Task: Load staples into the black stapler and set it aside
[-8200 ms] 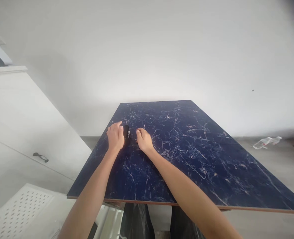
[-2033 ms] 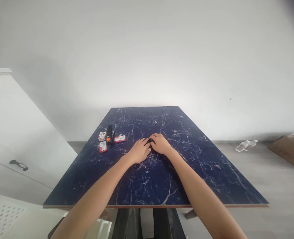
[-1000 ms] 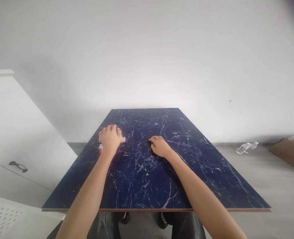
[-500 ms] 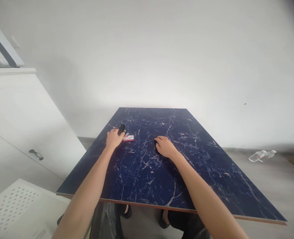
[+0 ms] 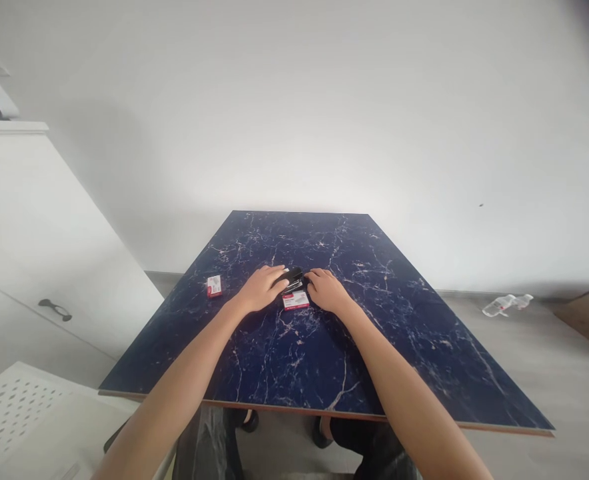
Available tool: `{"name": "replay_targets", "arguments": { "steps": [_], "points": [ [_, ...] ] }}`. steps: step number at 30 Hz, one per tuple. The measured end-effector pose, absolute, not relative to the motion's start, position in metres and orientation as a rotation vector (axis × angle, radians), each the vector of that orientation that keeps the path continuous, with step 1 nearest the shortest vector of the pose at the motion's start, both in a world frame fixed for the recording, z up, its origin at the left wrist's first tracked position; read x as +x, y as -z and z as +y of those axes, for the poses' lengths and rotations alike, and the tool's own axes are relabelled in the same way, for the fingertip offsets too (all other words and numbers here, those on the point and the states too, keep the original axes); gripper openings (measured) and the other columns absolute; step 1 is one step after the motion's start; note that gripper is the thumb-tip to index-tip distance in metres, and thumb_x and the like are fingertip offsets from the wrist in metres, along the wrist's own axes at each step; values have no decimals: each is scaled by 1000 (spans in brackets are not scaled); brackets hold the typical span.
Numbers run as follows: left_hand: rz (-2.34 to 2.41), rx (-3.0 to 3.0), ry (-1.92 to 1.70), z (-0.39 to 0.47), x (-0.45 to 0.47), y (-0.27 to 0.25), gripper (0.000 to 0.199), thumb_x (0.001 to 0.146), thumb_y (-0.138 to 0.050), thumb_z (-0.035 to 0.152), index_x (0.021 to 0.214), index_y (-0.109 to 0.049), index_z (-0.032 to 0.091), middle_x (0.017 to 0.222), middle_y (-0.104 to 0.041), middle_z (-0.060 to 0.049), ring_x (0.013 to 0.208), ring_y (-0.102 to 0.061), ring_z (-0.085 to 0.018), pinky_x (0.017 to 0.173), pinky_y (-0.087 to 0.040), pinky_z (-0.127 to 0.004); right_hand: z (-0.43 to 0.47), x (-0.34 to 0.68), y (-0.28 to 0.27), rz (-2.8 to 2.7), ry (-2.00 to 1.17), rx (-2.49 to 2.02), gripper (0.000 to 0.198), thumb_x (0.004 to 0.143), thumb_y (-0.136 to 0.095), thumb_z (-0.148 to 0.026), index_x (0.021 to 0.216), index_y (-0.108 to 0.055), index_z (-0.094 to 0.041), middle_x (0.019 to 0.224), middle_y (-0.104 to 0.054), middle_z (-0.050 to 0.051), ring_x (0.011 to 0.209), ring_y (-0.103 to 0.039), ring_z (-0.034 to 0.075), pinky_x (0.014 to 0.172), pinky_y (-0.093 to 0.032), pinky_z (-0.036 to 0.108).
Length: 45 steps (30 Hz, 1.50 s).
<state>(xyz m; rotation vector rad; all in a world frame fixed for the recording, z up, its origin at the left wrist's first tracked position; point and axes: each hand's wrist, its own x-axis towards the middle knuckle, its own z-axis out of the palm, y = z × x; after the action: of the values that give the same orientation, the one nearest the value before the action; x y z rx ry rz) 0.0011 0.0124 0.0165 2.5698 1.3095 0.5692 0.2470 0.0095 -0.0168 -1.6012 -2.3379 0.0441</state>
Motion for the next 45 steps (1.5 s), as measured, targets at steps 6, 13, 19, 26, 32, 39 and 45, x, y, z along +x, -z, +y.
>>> {"name": "replay_targets", "arguments": {
  "steps": [6,13,19,26,32,39,45],
  "points": [
    [2463,2160,-668,26,-49,-28,56,102,-35,48,134,-63,12,136,-59,-25,131,-48,-43,102,-43,-60,9,246,17,-2340,-41,-1588,44,98,-41,-19,135,-65,-13,140,-60,16,129,-52,30,113,-37,40],
    [2435,2016,-293,31,-60,-14,48,98,-42,42,124,-68,11,132,-58,-28,126,-50,-45,92,-50,-57,9,245,17,-2341,-53,-1589,44,98,-41,-19,135,-63,-13,140,-59,17,129,-51,31,112,-36,41],
    [1733,2212,-572,21,-11,-22,41,102,-38,39,110,-74,22,114,-74,-10,106,-67,-28,94,-50,-37,7,249,3,-2264,-113,-1632,24,96,-52,-24,102,-74,-17,111,-68,13,106,-60,26,99,-42,36],
    [1303,2266,-678,13,-14,-20,50,99,-46,57,131,-66,24,133,-65,-10,116,-64,-28,97,-51,-38,8,250,4,-2234,-247,-1459,38,88,-63,-23,125,-67,-17,110,-70,10,103,-61,25,99,-42,36],
    [1125,2315,-635,12,-11,-14,62,86,-71,48,143,-57,29,150,-55,-9,128,-59,-32,105,-50,-44,12,247,9,-2228,-347,-1438,32,90,-61,-23,120,-71,-20,126,-70,10,122,-59,26,111,-36,39],
    [1221,2295,-625,19,-15,-8,55,93,-65,39,146,-54,31,152,-54,-8,136,-52,-32,114,-41,-50,12,248,3,-2179,-461,-1412,22,90,-65,-33,106,-74,-21,110,-76,7,105,-65,25,97,-44,36],
    [1226,2351,-493,20,-14,-7,58,98,-55,45,154,-43,33,153,-52,-9,140,-45,-34,110,-44,-51,15,253,6,-2196,-486,-1353,21,92,-65,-41,100,-73,-23,105,-76,4,102,-65,24,93,-44,36]
  ]
}}
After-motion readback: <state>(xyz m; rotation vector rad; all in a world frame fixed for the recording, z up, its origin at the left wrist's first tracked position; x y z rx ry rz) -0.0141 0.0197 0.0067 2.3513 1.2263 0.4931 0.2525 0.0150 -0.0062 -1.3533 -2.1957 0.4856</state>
